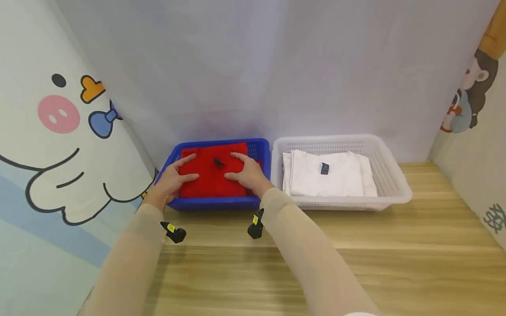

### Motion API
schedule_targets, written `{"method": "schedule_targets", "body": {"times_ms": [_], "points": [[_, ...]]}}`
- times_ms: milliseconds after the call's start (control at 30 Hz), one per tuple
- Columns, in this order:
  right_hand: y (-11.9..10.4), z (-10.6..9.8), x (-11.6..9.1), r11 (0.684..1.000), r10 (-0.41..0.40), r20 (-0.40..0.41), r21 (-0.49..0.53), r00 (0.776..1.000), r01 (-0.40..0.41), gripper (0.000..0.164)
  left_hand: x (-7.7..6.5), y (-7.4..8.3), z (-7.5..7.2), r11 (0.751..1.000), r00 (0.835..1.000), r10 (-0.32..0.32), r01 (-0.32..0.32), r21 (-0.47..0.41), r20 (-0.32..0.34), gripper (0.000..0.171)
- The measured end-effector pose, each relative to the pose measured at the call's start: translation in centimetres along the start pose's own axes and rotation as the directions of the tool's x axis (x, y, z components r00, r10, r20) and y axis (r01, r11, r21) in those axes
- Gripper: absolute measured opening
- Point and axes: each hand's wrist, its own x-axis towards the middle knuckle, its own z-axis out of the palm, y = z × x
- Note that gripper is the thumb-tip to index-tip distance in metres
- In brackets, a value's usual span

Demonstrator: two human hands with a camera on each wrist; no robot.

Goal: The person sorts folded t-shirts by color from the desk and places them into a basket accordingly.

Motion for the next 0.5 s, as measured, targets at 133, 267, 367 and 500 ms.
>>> {"method": "schedule_targets", "body": {"times_ms": [133, 267, 367, 500], "points": [[0.0, 0.22, -0.1, 1.0, 0.026, 0.025, -0.002, 0.999, -0.026, 0.072, 0.03, -0.18, -0.01, 1.0, 1.0, -0.001, 0.001, 0.021, -0.012, 0.065], [-0.14, 0.44, -0.22, 0.998, 0.056, 0.052, -0.013, 0.997, -0.055, 0.074, 0.09, -0.32, 0.03, 0.999, 1.0, 0.008, -0.008, 0.041, -0.013, 0.065], [-0.1, 0.57, -0.21, 0.998, 0.069, 0.068, -0.015, 0.995, -0.068, 0.076, 0.09, -0.32, 0.15, 0.999, 1.0, 0.009, -0.008, 0.049, -0.013, 0.066], [-0.01, 0.73, -0.03, 0.997, 0.075, 0.088, -0.019, 0.993, -0.074, 0.08, -0.02, -0.23, 0.26, 0.996, 1.0, 0.018, -0.016, 0.092, -0.017, 0.066]]}}
